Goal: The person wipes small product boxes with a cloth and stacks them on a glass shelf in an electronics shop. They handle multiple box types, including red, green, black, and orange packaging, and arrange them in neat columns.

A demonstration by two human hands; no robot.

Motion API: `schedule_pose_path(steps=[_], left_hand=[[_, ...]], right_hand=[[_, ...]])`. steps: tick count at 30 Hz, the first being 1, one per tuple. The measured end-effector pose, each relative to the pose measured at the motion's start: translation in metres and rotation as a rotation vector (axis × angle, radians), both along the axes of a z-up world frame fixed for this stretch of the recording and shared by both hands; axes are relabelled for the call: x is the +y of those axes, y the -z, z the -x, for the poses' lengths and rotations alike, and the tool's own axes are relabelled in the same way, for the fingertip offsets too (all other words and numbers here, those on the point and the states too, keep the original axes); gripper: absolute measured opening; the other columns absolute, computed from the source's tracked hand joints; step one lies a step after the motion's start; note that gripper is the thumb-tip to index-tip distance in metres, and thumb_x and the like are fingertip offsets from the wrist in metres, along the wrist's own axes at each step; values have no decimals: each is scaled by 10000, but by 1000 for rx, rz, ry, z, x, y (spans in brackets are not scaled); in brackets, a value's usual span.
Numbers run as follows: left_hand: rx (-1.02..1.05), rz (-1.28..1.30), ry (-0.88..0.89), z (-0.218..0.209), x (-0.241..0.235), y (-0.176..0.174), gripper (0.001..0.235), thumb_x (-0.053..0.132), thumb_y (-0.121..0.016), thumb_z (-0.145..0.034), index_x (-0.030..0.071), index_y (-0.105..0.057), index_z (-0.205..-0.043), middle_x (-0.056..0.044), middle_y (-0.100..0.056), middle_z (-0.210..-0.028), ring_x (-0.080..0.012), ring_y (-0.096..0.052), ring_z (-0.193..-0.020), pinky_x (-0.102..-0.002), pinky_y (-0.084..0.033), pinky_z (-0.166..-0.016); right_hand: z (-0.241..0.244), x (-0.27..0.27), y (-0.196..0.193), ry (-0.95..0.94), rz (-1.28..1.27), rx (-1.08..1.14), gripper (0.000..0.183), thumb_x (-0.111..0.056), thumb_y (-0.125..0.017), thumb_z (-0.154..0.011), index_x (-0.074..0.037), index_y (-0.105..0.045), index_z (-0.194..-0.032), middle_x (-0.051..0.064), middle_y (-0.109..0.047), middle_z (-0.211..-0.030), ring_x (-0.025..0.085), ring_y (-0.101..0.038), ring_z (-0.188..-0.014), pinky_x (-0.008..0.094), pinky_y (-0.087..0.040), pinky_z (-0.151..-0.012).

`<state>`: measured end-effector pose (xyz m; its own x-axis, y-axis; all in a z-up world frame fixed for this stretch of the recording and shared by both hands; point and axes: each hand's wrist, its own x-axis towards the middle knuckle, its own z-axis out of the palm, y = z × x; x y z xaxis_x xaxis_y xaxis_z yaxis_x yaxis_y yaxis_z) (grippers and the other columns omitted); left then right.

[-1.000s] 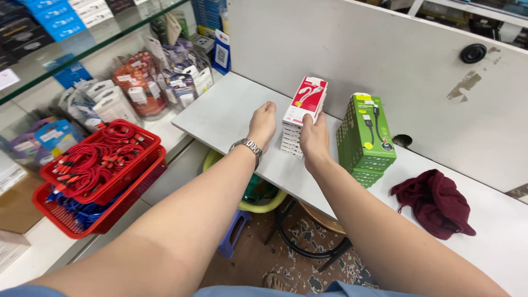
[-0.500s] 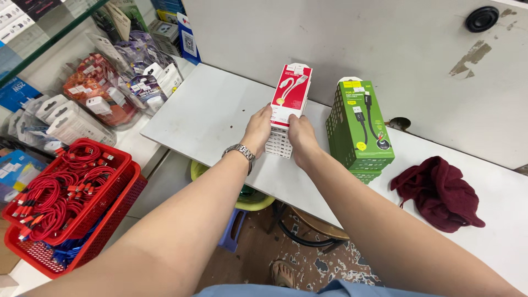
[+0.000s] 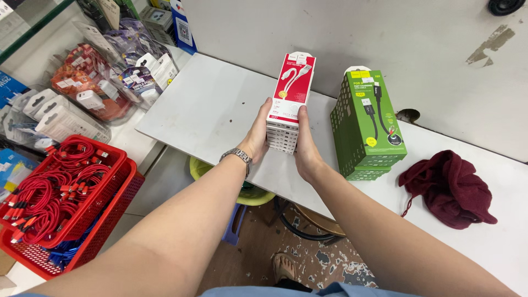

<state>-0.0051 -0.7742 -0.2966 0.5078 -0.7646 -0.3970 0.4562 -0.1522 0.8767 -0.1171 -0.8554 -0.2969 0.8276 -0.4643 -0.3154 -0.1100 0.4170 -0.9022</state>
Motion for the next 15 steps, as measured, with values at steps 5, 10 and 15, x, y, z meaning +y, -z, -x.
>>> schedule_pose_path(steps=[5,10,15], left_hand=[[-2,-21,-31,13,6,-4,958,799,-341,-825,175,-404,-1550,-130,-467,-1560,-280,-412,-1443,-483,-305,-1158],[-10,25,-104,30,25,-24,956,803,-313,-823,178,-415,-1539,-143,-506,-1533,-300,-457,-1421,-508,-357,-1129],[-73,-8,-212,39,64,-69,957,820,-249,-811,213,-398,-1536,-138,-521,-1523,-305,-492,-1397,-559,-396,-1088]], right_hand=[[10,2,-2,-29,18,17,988,-811,-274,-857,-150,-286,-1592,91,-400,-1621,217,-311,-1509,427,-202,-1211],[16,12,-28,-98,53,4,969,-812,-294,-854,-169,-330,-1577,88,-438,-1604,235,-351,-1504,448,-234,-1211],[5,35,-75,-197,99,104,924,-801,-274,-835,-246,-358,-1568,71,-464,-1588,263,-366,-1477,538,-228,-1180]])
